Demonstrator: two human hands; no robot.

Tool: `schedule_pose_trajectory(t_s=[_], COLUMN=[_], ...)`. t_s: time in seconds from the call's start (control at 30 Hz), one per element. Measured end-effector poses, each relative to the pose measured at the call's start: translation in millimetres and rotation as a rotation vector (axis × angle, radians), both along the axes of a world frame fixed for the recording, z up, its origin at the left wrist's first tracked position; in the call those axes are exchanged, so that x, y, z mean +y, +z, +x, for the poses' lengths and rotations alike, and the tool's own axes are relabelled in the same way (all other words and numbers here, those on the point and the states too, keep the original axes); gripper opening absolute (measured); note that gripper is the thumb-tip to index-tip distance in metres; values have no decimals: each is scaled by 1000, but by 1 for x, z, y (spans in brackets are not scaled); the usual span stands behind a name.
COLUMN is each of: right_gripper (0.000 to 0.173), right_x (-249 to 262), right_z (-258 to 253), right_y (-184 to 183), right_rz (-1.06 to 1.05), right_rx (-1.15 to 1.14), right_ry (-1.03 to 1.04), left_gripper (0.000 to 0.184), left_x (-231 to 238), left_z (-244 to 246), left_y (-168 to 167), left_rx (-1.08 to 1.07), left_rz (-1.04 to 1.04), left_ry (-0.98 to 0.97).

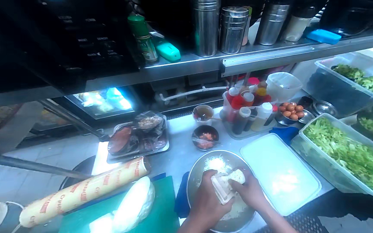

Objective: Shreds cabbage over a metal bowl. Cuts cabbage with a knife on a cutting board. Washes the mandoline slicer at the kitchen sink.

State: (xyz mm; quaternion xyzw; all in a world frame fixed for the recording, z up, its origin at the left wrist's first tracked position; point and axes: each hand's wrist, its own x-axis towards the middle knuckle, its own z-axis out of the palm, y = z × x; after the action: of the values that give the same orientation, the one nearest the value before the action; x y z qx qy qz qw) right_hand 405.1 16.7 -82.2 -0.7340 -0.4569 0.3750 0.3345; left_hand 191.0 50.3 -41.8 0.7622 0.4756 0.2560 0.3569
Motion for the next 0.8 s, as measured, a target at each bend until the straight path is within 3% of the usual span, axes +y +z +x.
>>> schedule_pose_trajectory(t_s=[0.07,0.23,0.37,0.53,0.7,0.8], right_gripper=[57,54,58,53,57,56], right_x=[3,-2,-2,-8,-2,-4], right_z=[11,-4,13,-5,20,14], right_y=[-26,23,-31,17,-27,-3], right_rz=[-58,43,-19,69,32,99], right_rx=[-78,84,-6,115,108,165], right_ry=[-12,-16,-64,-32,14,63], left_gripper=[109,108,108,108,109,108], left_x=[-2,2,2,2,1,3], left_z=[1,4,3,3,-2,-3], left_y=[-4,-4,-9,-7,-10,-9], left_rx=[12,32,14,13,-30,-24], left_rz=[20,41,73,34,64,52], left_ry=[-5,0,-18,-4,-9,-3])
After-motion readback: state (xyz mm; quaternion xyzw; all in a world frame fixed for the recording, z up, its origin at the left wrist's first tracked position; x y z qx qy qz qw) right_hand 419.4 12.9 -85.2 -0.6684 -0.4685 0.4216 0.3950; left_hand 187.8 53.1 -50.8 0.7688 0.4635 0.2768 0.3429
